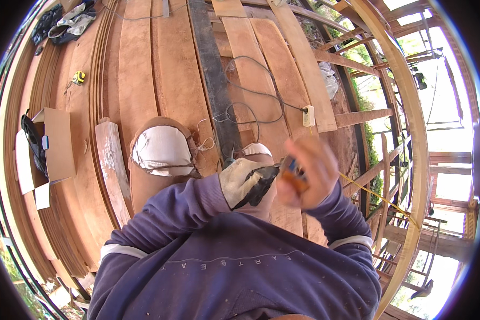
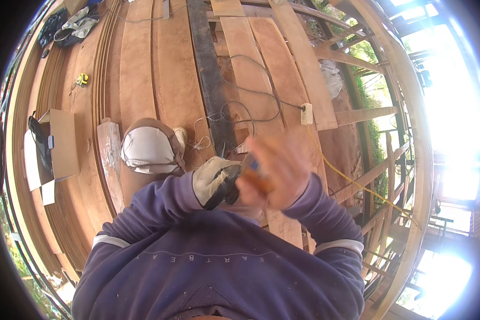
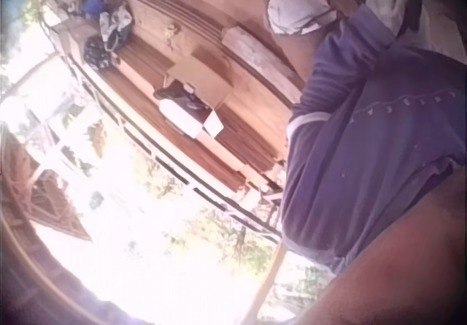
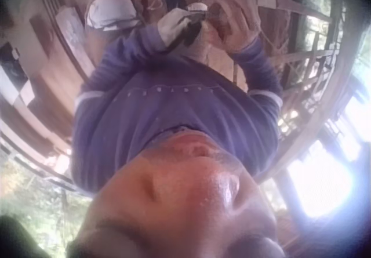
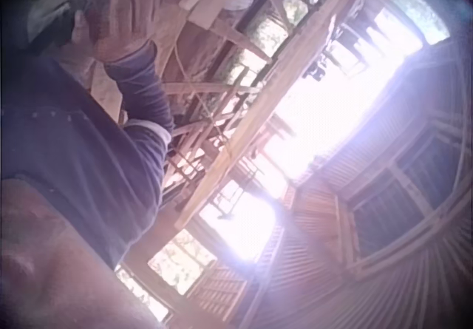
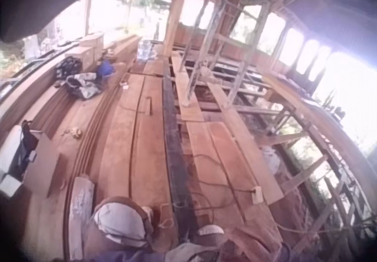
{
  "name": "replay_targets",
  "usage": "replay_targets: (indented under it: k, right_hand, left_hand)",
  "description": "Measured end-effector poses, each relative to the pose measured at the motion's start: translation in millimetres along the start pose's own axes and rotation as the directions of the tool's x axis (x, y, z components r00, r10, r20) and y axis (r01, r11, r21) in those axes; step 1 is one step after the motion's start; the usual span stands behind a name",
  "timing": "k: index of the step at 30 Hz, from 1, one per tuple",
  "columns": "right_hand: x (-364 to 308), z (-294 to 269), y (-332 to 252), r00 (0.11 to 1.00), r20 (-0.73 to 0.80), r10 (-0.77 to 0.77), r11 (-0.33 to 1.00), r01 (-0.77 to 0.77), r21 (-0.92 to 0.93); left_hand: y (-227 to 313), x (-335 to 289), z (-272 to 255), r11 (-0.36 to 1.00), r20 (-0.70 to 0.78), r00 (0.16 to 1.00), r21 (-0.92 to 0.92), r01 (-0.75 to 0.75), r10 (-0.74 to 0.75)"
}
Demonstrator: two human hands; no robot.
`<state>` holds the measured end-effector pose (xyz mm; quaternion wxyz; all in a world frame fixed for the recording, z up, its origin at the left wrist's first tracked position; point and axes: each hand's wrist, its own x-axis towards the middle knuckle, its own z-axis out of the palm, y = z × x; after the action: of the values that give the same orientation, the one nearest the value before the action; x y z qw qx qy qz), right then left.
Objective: The person uses a corded drill to create holes in wooden planks on a construction site. They repeatedly position the drill, operate it to bore into the wood, and then clear the resulting sawdust from the bit and the hole. The person also uses a small sanding block to smooth the edges of the drilled holes.
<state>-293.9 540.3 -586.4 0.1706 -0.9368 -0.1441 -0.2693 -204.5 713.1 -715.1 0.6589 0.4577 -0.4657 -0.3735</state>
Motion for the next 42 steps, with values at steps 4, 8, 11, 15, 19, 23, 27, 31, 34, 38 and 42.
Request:
replay_targets:
  k: [4,8,11,15,19,23,27,31,34,38,42]
  right_hand:
    - [-4,0,-6,0.999,0.046,-0.005,1.000,0.004,0.016]
    - [-1,-1,1,0.999,0.003,-0.040,0.998,0.040,-0.058]
    - [-6,-2,-2,0.999,0.041,-0.027,0.997,0.030,-0.065]
    - [-6,-10,16,0.888,-0.244,0.389,0.908,-0.325,0.263]
    - [-13,-8,11,0.940,-0.184,0.286,0.940,-0.238,0.245]
    - [-13,-4,4,0.978,-0.145,0.147,0.986,-0.133,0.097]
    - [-6,-5,-1,0.983,-0.120,0.135,0.988,-0.125,0.093]
    - [-6,2,3,0.992,-0.117,0.044,0.997,-0.035,0.076]
    - [-4,3,-2,0.996,-0.081,0.047,0.996,-0.041,0.074]
    - [-2,2,2,0.996,-0.089,0.007,1.000,-0.004,0.027]
    - [-2,3,1,0.998,-0.060,-0.032,0.996,0.037,0.077]
  left_hand:
    - [-11,4,7,0.848,-0.067,0.918,0.414,-0.331,0.391]
    - [16,2,1,0.991,0.039,0.990,-0.027,0.134,-0.133]
    - [3,-6,7,0.990,-0.054,0.996,0.128,-0.058,0.065]
    - [-5,-6,9,0.999,-0.106,0.994,-0.031,-0.037,0.034]
    - [-18,-7,11,0.991,-0.055,0.997,-0.128,0.043,-0.050]
    - [-17,-7,13,0.998,-0.126,0.990,0.008,-0.065,0.065]
    - [-7,-4,14,0.999,-0.135,0.990,-0.027,-0.048,0.044]
    - [10,2,-1,0.984,0.112,0.992,-0.157,0.084,-0.067]
    - [13,2,3,0.962,0.092,0.989,-0.239,0.132,-0.113]
    - [7,3,3,0.989,0.035,0.998,-0.135,0.054,-0.050]
    - [0,-3,14,0.939,-0.154,0.946,0.242,-0.245,0.287]
